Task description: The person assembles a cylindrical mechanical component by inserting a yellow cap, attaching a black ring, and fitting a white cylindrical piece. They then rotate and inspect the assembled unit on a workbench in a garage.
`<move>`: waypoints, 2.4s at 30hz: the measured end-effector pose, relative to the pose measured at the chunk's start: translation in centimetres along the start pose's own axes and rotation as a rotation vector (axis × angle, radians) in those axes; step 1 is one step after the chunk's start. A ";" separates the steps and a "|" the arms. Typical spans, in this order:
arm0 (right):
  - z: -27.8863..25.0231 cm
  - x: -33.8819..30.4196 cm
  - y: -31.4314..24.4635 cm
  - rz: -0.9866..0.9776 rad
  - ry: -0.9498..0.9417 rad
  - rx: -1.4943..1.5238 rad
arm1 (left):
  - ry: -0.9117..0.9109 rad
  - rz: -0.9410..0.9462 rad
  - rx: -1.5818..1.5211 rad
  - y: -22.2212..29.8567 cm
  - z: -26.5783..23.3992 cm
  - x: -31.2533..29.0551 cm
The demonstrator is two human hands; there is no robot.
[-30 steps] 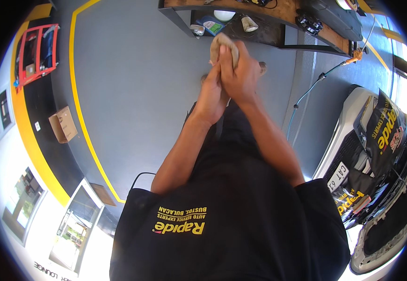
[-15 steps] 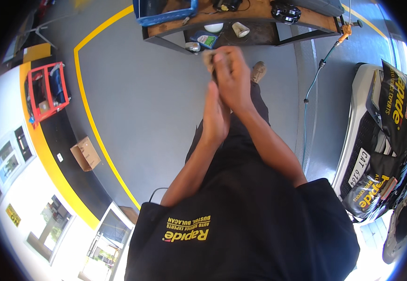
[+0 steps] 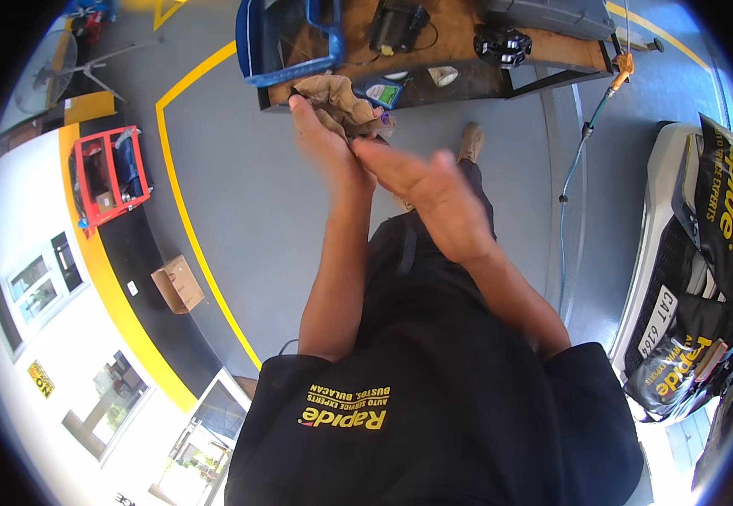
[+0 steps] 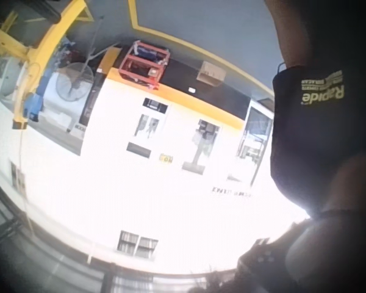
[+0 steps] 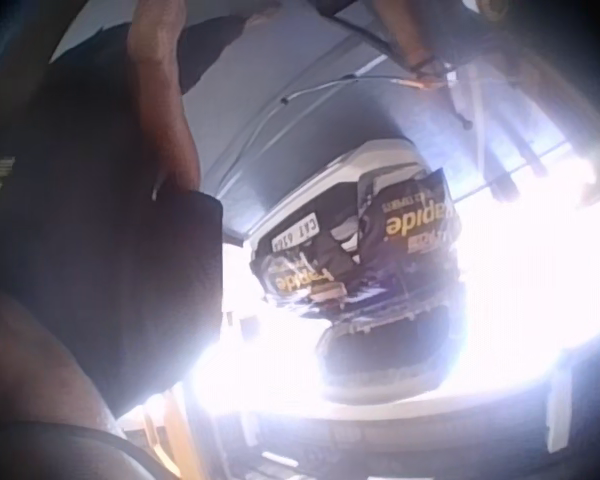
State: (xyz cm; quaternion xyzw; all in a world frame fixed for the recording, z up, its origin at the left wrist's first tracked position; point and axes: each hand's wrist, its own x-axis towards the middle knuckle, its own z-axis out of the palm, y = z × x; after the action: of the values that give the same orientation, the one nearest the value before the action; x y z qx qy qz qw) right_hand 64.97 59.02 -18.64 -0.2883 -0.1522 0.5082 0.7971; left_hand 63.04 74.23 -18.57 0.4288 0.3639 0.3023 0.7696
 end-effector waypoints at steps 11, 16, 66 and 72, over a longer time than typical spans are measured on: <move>-5.0 2.5 -11.8 0.034 0.008 -0.741 | -0.041 -0.415 -0.169 -6.1 8.4 2.3; -11.5 3.2 -17.6 -0.540 0.261 -1.771 | -0.056 -0.466 -0.417 -4.5 20.5 -1.2; -20.4 20.3 -38.9 0.085 0.204 -2.174 | -0.259 0.522 -0.409 2.4 14.2 15.7; -20.9 20.3 -40.0 0.100 0.104 -2.178 | -0.213 0.564 0.019 5.6 18.8 15.0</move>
State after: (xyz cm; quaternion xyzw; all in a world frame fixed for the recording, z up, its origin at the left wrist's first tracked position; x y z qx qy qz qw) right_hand 113.96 58.15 -11.56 -0.8664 -0.4747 0.1197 0.0981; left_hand 85.89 80.12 -11.28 0.5492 0.1506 0.4540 0.6852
